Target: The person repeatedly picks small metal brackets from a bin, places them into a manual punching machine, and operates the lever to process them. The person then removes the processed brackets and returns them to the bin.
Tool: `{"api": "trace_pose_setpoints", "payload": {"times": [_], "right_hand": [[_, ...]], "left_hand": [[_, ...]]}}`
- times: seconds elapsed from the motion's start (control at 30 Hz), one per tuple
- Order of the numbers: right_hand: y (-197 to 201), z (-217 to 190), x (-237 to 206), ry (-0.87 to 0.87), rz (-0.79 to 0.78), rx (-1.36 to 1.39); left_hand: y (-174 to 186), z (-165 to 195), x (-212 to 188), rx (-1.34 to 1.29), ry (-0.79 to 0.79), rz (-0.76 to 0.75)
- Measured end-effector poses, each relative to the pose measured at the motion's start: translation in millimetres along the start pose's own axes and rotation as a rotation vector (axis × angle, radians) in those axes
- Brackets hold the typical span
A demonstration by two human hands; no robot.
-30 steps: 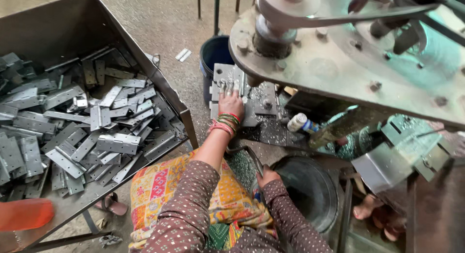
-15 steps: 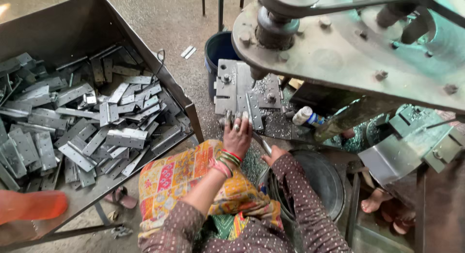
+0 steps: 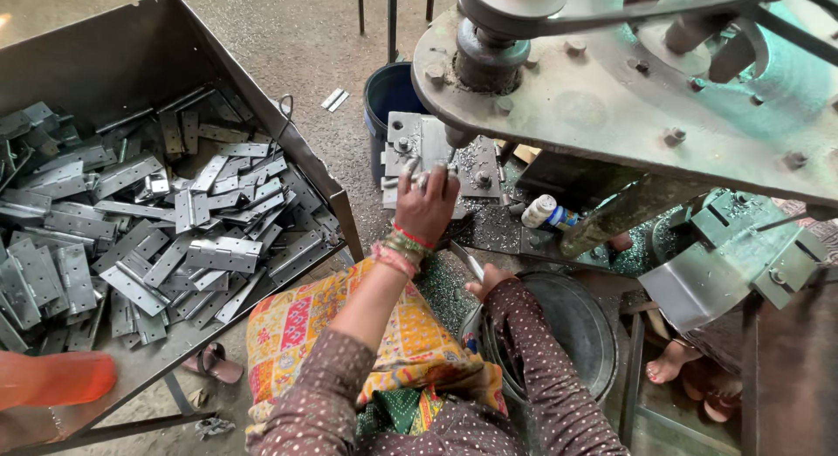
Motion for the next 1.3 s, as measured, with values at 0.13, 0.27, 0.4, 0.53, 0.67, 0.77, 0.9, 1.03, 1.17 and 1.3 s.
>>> {"api": "trace_pose_setpoints", "payload": {"times": [0.13, 0.27, 0.4, 0.53, 0.67, 0.77, 0.9, 1.03, 1.17, 1.3], "right_hand": [[3.1, 1.8, -0.3, -0.009, 0.028, -0.021], [1.4, 1.8, 1.1, -0.006, 0.036, -0.025], [-0.2, 2.0, 4.9, -0.013, 0.036, -0.043], [-0.7, 7.4, 9.6, -0.027, 0.038, -0.037], [-11.3, 12.0, 10.5, 0.015, 0.145, -0.092], [-54.2, 31.5, 8.3, -0.131, -0.015, 0.209], [-57.5, 26.1, 4.0, -0.011, 0.121, 0.017], [-31.2, 19.9, 8.4, 0.007, 0.079, 0.002], [-18.9, 13.6, 9.0, -0.026, 0.088, -0.032], [-51.4, 19.6, 0.8, -0.012, 0.169, 0.131]], "left_hand": [[-80.1, -33.4, -7.3, -0.027, 0.238, -0.472], [-85.5, -67.0, -39.9, -0.02, 0.428, -0.42], [-70.3, -46.8, -59.9, 0.081, 0.356, -0.529], [-62.7, -1.6, -46.8, -0.039, 0.264, -0.521], [-74.7, 7.9, -30.2, -0.067, 0.313, -0.573], [-77.2, 3.2, -24.9, -0.081, 0.297, -0.509], [-82.1, 1.2, -33.3, -0.124, 0.243, -0.532], [-76.9, 6.9, -40.5, -0.085, 0.208, -0.447], [-74.4, 8.8, -43.3, -0.05, 0.213, -0.42], [-66.5, 0.8, -38.3, -0.039, 0.201, -0.365]]}}
Point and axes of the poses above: each hand's wrist, its own x-axis towards the middle knuckle, its own y-axis out of the back of the hand, z = x × y, the point moved 7 cm from there along x, towards the middle knuckle, and after that the axes turned 10 degrees about -z, right-handed, at the moved point
